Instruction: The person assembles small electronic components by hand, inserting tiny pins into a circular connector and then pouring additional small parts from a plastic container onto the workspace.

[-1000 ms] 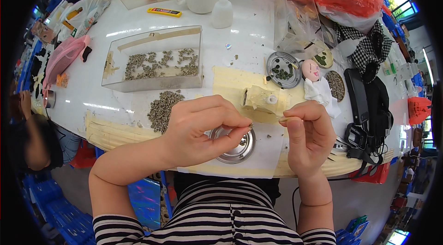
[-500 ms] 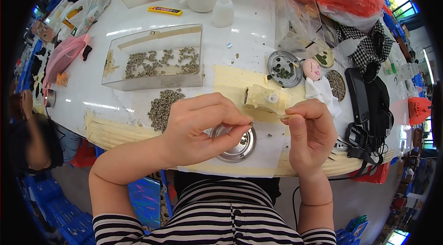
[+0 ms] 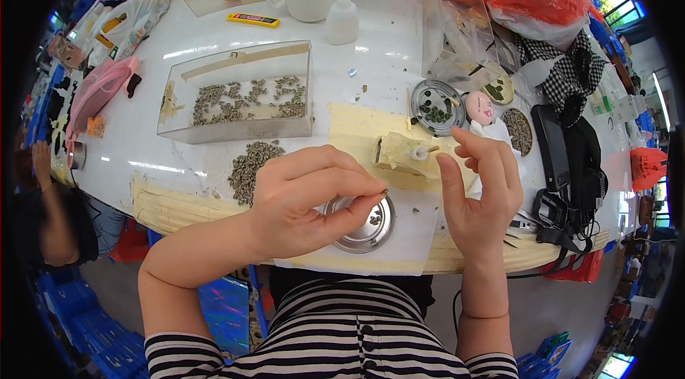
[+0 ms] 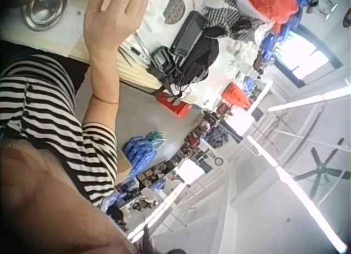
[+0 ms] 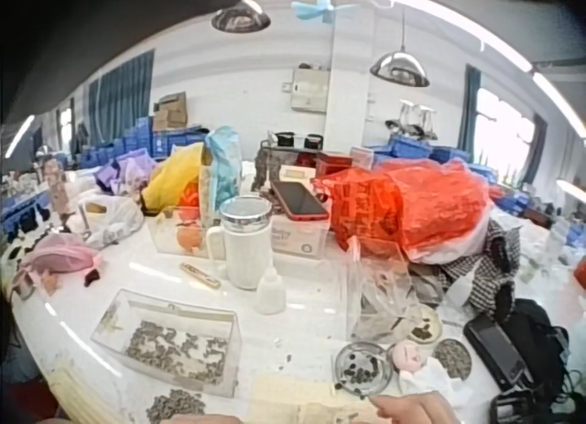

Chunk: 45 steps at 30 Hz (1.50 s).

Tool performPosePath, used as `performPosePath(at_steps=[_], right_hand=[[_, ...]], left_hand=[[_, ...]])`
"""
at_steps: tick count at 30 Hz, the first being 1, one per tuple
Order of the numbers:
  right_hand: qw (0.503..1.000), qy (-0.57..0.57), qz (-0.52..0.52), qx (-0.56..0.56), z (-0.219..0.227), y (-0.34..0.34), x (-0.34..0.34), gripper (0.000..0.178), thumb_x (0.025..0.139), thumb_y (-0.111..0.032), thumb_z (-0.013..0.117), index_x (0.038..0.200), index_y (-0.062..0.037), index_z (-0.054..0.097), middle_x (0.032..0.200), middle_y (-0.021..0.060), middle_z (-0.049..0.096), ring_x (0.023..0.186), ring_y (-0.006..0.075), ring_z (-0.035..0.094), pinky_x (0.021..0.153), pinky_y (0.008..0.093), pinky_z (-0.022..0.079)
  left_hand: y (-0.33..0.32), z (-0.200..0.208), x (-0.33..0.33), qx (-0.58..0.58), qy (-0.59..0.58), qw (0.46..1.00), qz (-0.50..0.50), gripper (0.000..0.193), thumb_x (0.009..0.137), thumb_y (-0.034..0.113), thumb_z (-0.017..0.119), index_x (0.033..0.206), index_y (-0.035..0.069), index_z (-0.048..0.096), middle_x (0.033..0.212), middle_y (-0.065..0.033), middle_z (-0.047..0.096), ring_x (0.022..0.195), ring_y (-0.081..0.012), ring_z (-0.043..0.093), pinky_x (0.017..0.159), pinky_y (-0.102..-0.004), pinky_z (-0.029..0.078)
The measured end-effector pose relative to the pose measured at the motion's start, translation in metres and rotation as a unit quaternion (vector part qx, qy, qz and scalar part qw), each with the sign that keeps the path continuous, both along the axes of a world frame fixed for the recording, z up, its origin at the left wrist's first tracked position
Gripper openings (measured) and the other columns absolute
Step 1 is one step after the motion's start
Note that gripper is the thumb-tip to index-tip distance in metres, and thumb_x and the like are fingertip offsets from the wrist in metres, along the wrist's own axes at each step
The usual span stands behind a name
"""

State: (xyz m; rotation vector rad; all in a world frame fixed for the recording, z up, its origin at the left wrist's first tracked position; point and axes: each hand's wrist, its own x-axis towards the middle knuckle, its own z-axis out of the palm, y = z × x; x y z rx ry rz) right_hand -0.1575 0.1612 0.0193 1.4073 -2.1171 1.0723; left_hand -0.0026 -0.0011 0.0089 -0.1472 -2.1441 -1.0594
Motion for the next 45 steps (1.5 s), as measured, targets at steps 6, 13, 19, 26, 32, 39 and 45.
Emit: performPosePath(at_steps=[6, 13, 19, 26, 32, 39, 45], right_hand=[[0.941, -0.271, 0.2, 0.006, 0.004, 0.004, 0.021, 0.009, 0.086, -0.002, 0.07, 0.095, 0.0013, 0.072, 0.076, 0.0075, 0.067, 0.058, 0.0127, 0.056, 0.051, 0.0248, 0.044], [0.883, -0.397, 0.25, 0.003, -0.007, 0.005, 0.024, 0.012, 0.084, -0.002, 0.072, 0.096, 0.0007, 0.073, 0.082, 0.0086, 0.07, 0.065, 0.0123, 0.065, 0.058, 0.0229, 0.05], [0.966, -0.038, 0.257, -0.015, 0.002, 0.002, 0.025, 0.027, 0.077, 0.004, 0.074, 0.104, 0.0015, 0.072, 0.083, 0.0096, 0.07, 0.068, 0.0179, 0.067, 0.058, 0.0247, 0.05], [0.949, -0.203, 0.239, -0.019, -0.006, 0.003, 0.027, 0.024, 0.079, 0.001, 0.074, 0.104, 0.0009, 0.073, 0.086, 0.0107, 0.071, 0.07, 0.0182, 0.069, 0.059, 0.0262, 0.053], [0.769, -0.57, 0.285, 0.044, -0.004, 0.007, 0.024, 0.018, 0.092, 0.001, 0.063, 0.109, 0.006, 0.066, 0.097, 0.0127, 0.071, 0.084, 0.0164, 0.069, 0.078, 0.0275, 0.056], [0.743, -0.614, 0.267, 0.005, -0.005, 0.008, 0.027, 0.013, 0.089, -0.005, 0.072, 0.098, 0.0039, 0.068, 0.093, 0.0059, 0.071, 0.082, 0.0087, 0.066, 0.074, 0.0234, 0.053], [0.924, -0.268, 0.268, -0.041, -0.008, 0.004, 0.027, 0.023, 0.078, -0.001, 0.078, 0.1, -0.0006, 0.073, 0.086, 0.0074, 0.071, 0.071, 0.0136, 0.067, 0.061, 0.0247, 0.052]], left_hand=[[0.001, -0.003, 0.0, -0.004, 0.024, 1.0, -0.009, 0.027, 0.07, -0.007, 0.079, 0.095, 0.001, 0.073, 0.083, -0.0081, 0.068, 0.067, -0.0142, 0.064, 0.057, -0.0233, 0.051], [0.001, -0.003, 0.0, -0.021, 0.01, 1.0, 0.0, 0.026, 0.069, -0.007, 0.078, 0.093, 0.002, 0.073, 0.083, -0.0072, 0.067, 0.067, -0.0137, 0.064, 0.056, -0.0231, 0.05], [0.001, -0.003, -0.001, -0.002, -0.001, 1.0, 0.014, 0.025, 0.068, -0.007, 0.078, 0.091, 0.002, 0.073, 0.08, -0.0076, 0.067, 0.067, -0.0136, 0.064, 0.057, -0.0234, 0.05], [0.0, -0.003, -0.001, 0.012, 0.012, 1.0, 0.013, 0.025, 0.069, -0.007, 0.078, 0.092, 0.001, 0.073, 0.082, -0.0077, 0.067, 0.067, -0.0137, 0.064, 0.058, -0.0232, 0.05], [0.001, -0.003, 0.001, -0.005, 0.012, 1.0, -0.01, 0.026, 0.07, -0.007, 0.079, 0.094, 0.002, 0.074, 0.085, -0.0061, 0.066, 0.068, -0.0129, 0.062, 0.057, -0.0219, 0.049], [0.003, -0.003, 0.002, -0.004, -0.003, 1.0, -0.008, 0.027, 0.069, -0.006, 0.08, 0.094, 0.004, 0.075, 0.083, -0.0051, 0.065, 0.069, -0.013, 0.062, 0.057, -0.0226, 0.049], [0.003, -0.003, 0.003, 0.004, -0.016, 1.0, 0.011, 0.026, 0.068, -0.007, 0.079, 0.092, 0.003, 0.074, 0.082, -0.0056, 0.065, 0.068, -0.0131, 0.062, 0.057, -0.0232, 0.049]])
